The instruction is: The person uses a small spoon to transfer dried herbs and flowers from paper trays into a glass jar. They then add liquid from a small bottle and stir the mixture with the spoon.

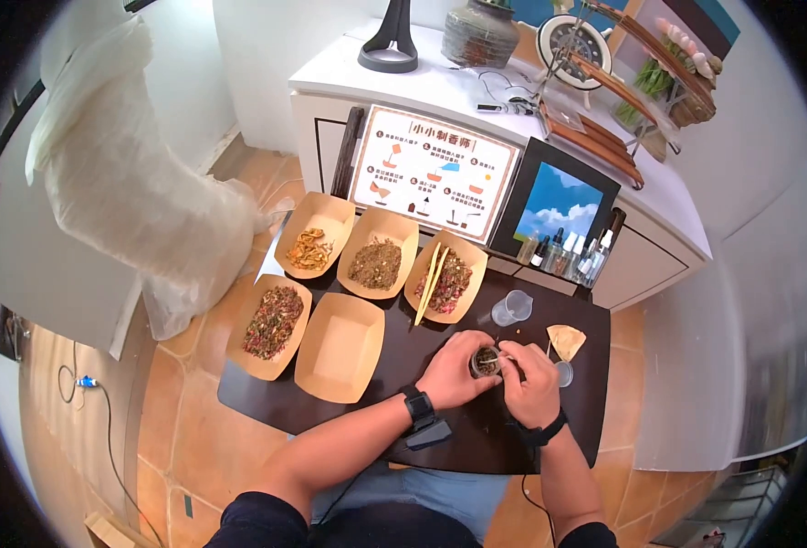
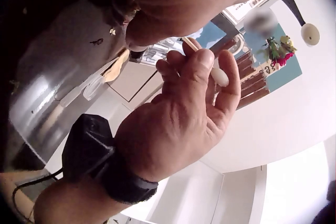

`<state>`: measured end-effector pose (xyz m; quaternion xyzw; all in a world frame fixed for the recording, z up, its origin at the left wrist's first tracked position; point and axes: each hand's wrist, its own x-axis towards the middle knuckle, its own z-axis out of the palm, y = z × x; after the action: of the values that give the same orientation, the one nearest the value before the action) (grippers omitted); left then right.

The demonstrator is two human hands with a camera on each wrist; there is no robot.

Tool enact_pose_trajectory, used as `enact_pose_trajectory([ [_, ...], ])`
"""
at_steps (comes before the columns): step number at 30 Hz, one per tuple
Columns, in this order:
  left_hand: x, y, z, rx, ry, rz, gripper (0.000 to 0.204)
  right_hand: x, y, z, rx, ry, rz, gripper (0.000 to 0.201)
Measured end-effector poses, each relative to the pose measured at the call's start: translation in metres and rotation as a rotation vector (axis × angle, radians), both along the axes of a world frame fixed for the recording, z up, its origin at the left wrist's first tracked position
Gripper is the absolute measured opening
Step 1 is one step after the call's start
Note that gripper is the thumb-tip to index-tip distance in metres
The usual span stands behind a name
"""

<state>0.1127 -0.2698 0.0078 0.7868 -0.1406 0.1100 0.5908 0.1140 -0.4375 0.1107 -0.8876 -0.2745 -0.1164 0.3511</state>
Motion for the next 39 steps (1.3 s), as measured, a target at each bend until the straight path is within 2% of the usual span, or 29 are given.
enact_pose_trajectory([
  [3, 0.0, 0.001, 0.004, -0.027, 0.009, -0.027, 0.055, 0.002, 0.001, 0.0, -0.04, 0.017, -0.013, 0.03],
  [6, -0.001, -0.001, 0.007, -0.011, -0.008, -0.002, 0.053, 0.002, 0.005, -0.004, 0.113, 0.081, -0.054, 0.041],
  [10, 0.001, 0.0, 0.01, -0.032, -0.015, -0.039, 0.056, 0.009, 0.006, -0.002, 0.137, -0.021, -0.078, 0.031],
  [12, 0.0, 0.001, 0.014, -0.017, 0.001, 0.027, 0.057, 0.013, 0.009, 0.0, 0.142, -0.043, -0.038, 0.022],
  [13, 0.001, 0.001, 0.012, -0.012, 0.005, 0.011, 0.057, 0.014, 0.01, -0.001, 0.147, -0.04, -0.055, 0.022],
  [15, 0.001, 0.0, 0.007, -0.013, -0.028, 0.092, 0.057, 0.019, 0.013, -0.002, 0.144, 0.008, 0.013, 0.018],
  [21, 0.003, -0.001, 0.011, -0.007, -0.016, 0.126, 0.057, 0.021, 0.015, -0.005, 0.21, -0.058, -0.008, 0.015],
  [23, 0.004, -0.003, 0.01, 0.013, -0.028, 0.109, 0.057, 0.017, 0.015, -0.008, 0.184, 0.024, -0.021, 0.015],
  [27, 0.003, -0.003, 0.005, 0.003, -0.057, 0.086, 0.057, 0.014, 0.013, 0.003, 0.149, -0.026, -0.104, 0.01],
  [33, 0.004, -0.003, 0.0, 0.021, -0.048, 0.064, 0.058, 0.008, 0.015, 0.003, 0.102, 0.056, -0.096, 0.01],
  [37, 0.001, 0.006, 0.003, -0.025, 0.003, 0.009, 0.058, 0.004, 0.016, -0.002, 0.136, 0.034, -0.181, 0.009],
  [38, 0.001, 0.005, 0.002, -0.014, 0.005, 0.023, 0.062, 0.004, 0.016, -0.008, 0.125, -0.007, -0.136, 0.008],
  [39, 0.002, 0.005, -0.002, 0.019, -0.054, 0.023, 0.065, -0.001, 0.017, -0.012, 0.137, 0.101, -0.162, 0.008],
])
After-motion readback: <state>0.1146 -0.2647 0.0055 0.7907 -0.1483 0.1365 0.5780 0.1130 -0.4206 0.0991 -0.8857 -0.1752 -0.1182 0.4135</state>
